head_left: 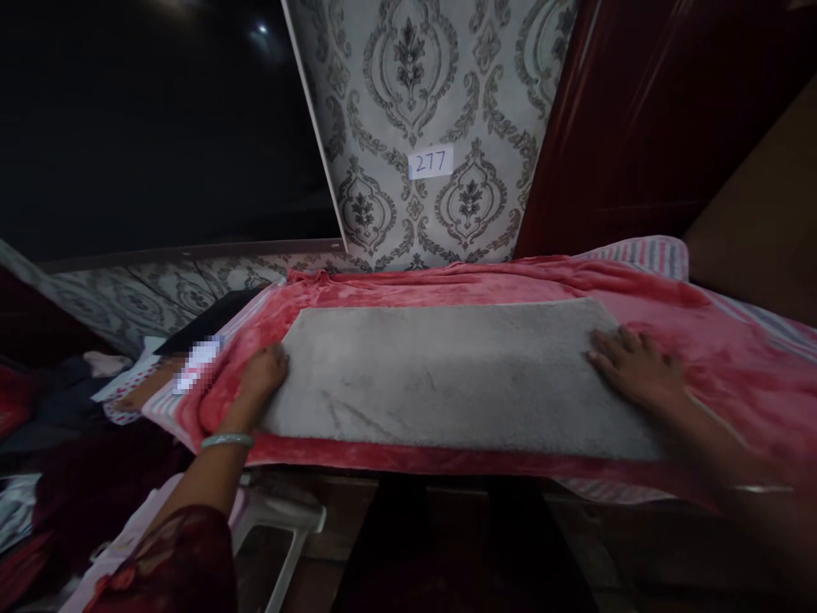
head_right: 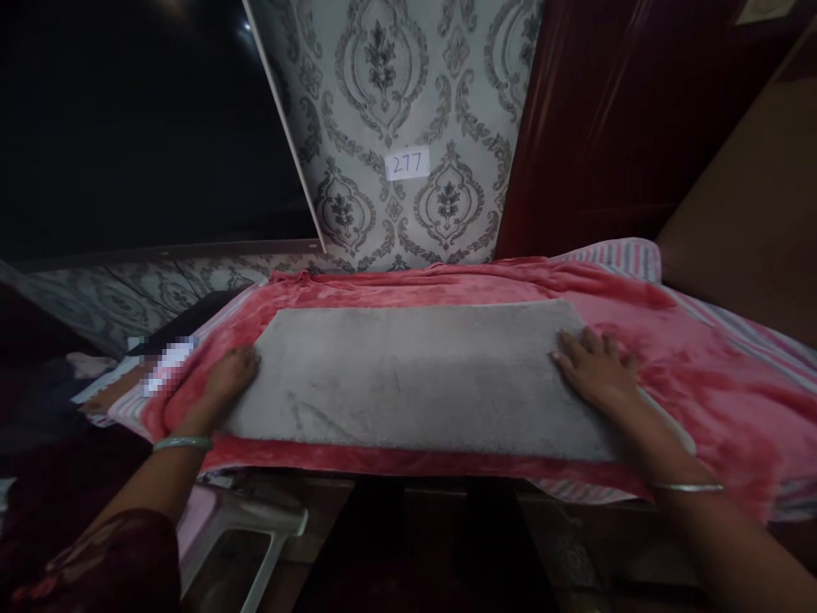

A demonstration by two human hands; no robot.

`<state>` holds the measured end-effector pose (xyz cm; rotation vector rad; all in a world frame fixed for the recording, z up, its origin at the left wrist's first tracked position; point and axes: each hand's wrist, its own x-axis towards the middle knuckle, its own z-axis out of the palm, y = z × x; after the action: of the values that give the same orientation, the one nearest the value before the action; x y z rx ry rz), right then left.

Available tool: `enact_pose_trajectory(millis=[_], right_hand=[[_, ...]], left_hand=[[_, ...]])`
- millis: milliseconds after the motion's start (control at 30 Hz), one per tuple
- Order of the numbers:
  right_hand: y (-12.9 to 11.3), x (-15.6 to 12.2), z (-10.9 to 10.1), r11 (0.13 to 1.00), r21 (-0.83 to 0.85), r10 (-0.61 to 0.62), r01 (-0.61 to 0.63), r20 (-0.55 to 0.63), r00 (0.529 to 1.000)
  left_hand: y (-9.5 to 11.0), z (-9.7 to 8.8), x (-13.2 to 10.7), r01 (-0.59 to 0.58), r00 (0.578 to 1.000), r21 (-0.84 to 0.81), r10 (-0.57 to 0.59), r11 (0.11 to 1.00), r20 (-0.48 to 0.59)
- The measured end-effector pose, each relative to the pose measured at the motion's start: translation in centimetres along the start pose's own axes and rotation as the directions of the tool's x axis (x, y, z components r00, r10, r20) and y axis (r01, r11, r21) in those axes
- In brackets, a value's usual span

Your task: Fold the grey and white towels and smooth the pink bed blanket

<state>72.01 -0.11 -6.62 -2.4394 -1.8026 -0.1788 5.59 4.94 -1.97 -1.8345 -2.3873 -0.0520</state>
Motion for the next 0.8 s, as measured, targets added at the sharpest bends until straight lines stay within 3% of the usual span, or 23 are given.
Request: enact_pose_trajectory(millis=[100,200,533,800], right_hand=[[-1.3,-2.4,0.0,0.993,0.057,-0.104,0.102,0.037,0.994],[-1.5,-3.8,0.8,0.991,0.085,-0.113,0.107,0.062,0.992],[-0.9,-4.0,2.3,0.989,0.107,-0.094,0.098,-0.040,0.995],[-0.9,-3.8,2.7,0.993,0.060,-0.097,0.100,-0.039,0.994]], left_hand=[[-0.8,-0.2,-0.8,0.115,0.992,-0.040,-0.112,0.993,0.054],[-1.0,0.0,-1.6,0.199,0.979,-0.038,-0.197,0.979,0.050],[-0.2,0.0,-2.9,0.214,0.977,-0.089,-0.215,0.973,-0.003],[-0.9,0.1,-2.8,0.180,0.984,-0.070,-0.180,0.981,0.009]])
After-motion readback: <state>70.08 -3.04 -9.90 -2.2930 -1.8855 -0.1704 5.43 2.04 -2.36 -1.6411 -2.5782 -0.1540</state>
